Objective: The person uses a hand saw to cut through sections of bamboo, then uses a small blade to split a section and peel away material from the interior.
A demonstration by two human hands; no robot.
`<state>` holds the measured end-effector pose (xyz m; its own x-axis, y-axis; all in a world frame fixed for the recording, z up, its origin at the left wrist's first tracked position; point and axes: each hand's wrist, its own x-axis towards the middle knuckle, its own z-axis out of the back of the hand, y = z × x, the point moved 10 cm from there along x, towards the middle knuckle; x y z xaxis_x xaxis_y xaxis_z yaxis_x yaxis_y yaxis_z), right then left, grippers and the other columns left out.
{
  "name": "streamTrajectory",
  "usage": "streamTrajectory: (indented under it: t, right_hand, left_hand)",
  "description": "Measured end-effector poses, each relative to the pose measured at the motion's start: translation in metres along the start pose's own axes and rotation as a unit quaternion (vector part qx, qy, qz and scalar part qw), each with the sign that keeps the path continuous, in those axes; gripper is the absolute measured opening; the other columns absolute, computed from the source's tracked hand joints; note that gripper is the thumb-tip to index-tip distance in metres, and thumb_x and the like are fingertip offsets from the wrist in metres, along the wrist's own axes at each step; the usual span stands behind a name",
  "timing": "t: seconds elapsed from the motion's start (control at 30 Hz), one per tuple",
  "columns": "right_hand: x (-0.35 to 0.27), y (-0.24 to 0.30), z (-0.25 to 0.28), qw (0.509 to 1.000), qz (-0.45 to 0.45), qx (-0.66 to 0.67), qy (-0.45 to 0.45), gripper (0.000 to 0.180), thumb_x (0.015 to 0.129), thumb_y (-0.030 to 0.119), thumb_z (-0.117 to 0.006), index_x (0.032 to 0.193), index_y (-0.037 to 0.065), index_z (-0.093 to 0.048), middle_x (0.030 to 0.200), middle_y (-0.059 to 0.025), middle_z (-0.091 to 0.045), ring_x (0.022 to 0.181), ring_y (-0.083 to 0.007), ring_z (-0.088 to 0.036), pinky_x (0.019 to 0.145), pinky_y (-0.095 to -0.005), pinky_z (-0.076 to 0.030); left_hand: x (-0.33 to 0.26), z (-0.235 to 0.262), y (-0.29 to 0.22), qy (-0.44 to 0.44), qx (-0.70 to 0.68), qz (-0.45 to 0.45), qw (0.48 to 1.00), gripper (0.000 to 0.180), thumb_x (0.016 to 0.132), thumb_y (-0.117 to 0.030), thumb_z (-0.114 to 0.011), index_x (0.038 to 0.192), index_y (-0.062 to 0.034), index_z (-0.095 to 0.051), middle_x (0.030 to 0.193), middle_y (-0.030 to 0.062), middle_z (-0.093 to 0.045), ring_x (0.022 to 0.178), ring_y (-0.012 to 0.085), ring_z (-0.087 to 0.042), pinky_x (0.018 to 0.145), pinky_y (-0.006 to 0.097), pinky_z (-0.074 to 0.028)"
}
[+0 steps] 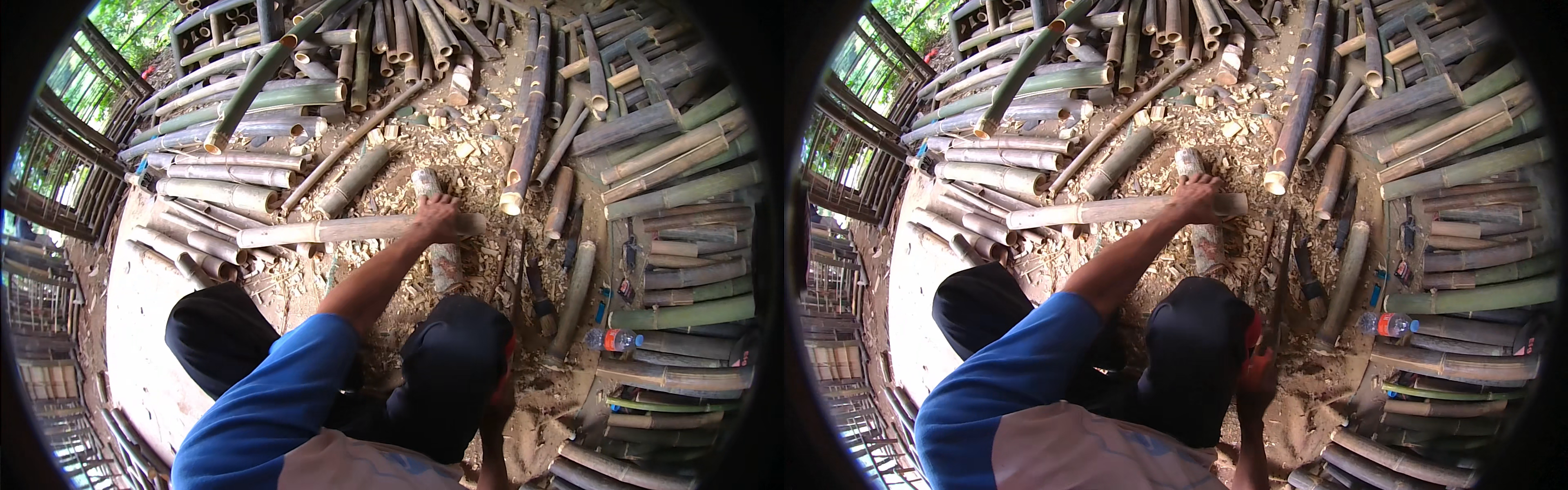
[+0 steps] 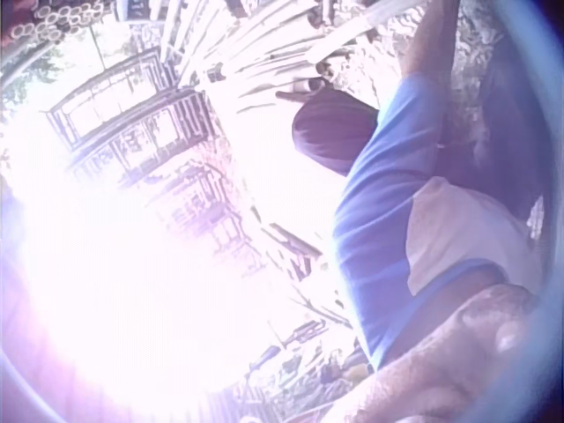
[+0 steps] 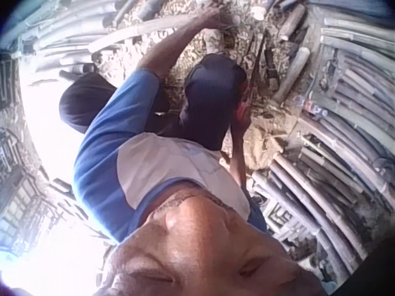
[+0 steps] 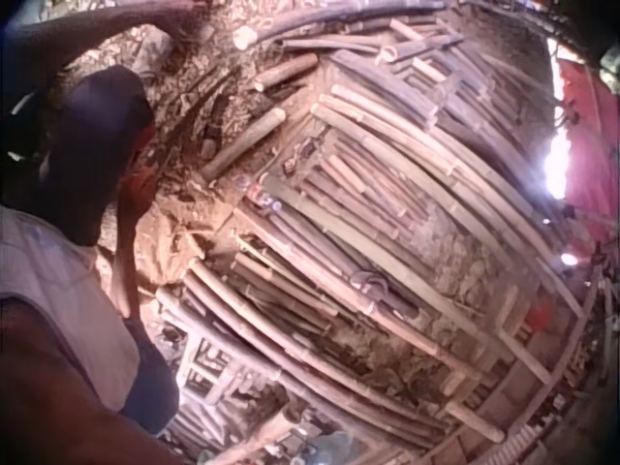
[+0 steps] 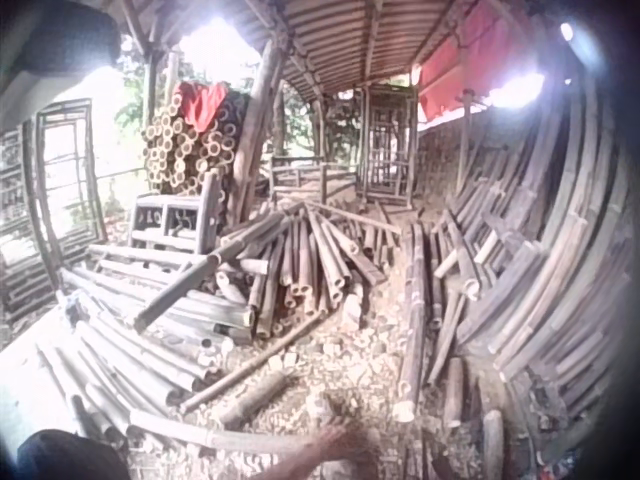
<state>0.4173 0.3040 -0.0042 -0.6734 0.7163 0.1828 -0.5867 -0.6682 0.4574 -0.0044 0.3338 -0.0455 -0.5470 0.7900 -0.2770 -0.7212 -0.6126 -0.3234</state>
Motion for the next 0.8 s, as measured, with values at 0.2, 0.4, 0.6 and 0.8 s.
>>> streamTrajectory:
  t: [0.2, 0.4, 0.6, 0.8]
  right_hand:
    - [-0.001, -0.034, 0.092, 0.941, -0.177, 0.255, -0.134, 0.044, 0.089, 0.035, -0.065, 0.106, -0.005, -0.064, 0.09, -0.0129, -0.065, 0.083, -0.0222, -0.065, 0.074, -0.036, -0.051]
    - [0.055, 0.036, 0.119, 0.928, -0.155, 0.316, -0.124, 0.052, 0.084, 0.039, -0.066, 0.107, -0.007, -0.059, 0.092, -0.0107, -0.062, 0.081, -0.0192, -0.063, 0.075, -0.0315, -0.052]
    - [0.107, 0.071, 0.099, 0.938, -0.086, 0.309, -0.128, 0.065, 0.091, 0.049, -0.059, 0.124, -0.007, -0.055, 0.099, -0.0117, -0.061, 0.091, -0.0238, -0.063, 0.086, -0.0368, -0.051]
    - [0.098, 0.06, 0.063, 0.926, -0.144, 0.35, 0.007, 0.058, 0.098, 0.038, -0.053, 0.136, -0.006, -0.053, 0.121, -0.016, -0.065, 0.097, -0.0204, -0.066, 0.082, -0.031, -0.053]
  left_hand:
    - [0.019, -0.016, -0.02, 0.028, 0.001, -0.018, 0.999, 0.075, 0.067, -0.069, -0.079, 0.117, -0.0149, -0.067, 0.126, 0.0067, -0.066, 0.135, 0.0281, -0.046, 0.108, 0.06, -0.027]
    - [0.019, -0.018, -0.025, -0.066, 0.039, -0.012, 0.997, 0.04, 0.082, -0.047, -0.07, 0.106, -0.0151, -0.067, 0.116, 0.0052, -0.069, 0.13, 0.0256, -0.052, 0.108, 0.066, -0.026]
    - [0.019, -0.014, -0.015, -0.01, 0.007, -0.005, 1.0, 0.05, 0.08, -0.056, -0.073, 0.111, -0.0171, -0.067, 0.11, 0.0061, -0.071, 0.119, 0.0276, -0.06, 0.11, 0.066, -0.026]
    - [0.012, -0.009, -0.029, 0.053, -0.052, 0.008, 0.997, 0.051, 0.079, -0.053, -0.073, 0.116, -0.02, -0.066, 0.116, 0.003, -0.069, 0.117, 0.0242, -0.06, 0.113, 0.068, -0.018]
